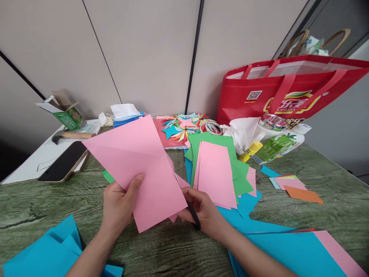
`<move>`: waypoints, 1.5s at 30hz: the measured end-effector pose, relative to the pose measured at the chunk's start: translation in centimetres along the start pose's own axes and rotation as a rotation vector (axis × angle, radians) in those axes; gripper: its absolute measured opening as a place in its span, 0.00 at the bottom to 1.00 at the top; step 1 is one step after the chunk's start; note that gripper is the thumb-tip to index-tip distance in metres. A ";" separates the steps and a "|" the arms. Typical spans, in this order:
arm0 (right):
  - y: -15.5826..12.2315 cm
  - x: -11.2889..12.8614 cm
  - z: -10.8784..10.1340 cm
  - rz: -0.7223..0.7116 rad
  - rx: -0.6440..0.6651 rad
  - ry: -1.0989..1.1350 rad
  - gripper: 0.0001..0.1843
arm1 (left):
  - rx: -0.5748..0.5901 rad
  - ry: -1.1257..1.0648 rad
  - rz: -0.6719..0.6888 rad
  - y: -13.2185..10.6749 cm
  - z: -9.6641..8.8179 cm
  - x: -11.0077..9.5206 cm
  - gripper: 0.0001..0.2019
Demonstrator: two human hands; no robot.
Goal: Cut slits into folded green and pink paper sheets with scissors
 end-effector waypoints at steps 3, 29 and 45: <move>0.1 -0.1 0.0 0.006 -0.003 -0.005 0.15 | 0.000 0.048 0.015 -0.1 -0.1 -0.3 0.12; 0.2 -0.8 -0.5 0.001 -0.048 -0.004 0.12 | -0.015 0.108 0.038 -0.1 -0.1 -0.8 0.12; -0.1 1.4 -0.6 -0.149 -0.071 0.211 0.21 | 0.085 -0.603 -0.057 -0.7 2.1 -0.6 0.14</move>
Point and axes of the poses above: each hand's wrist, its own y-axis towards the middle knuckle, its own z-axis out of the palm, x = y × z, the point moved 9 cm from there along y, towards the middle knuckle, and after that the axes turned 15 degrees about y, right-handed, at the moved point
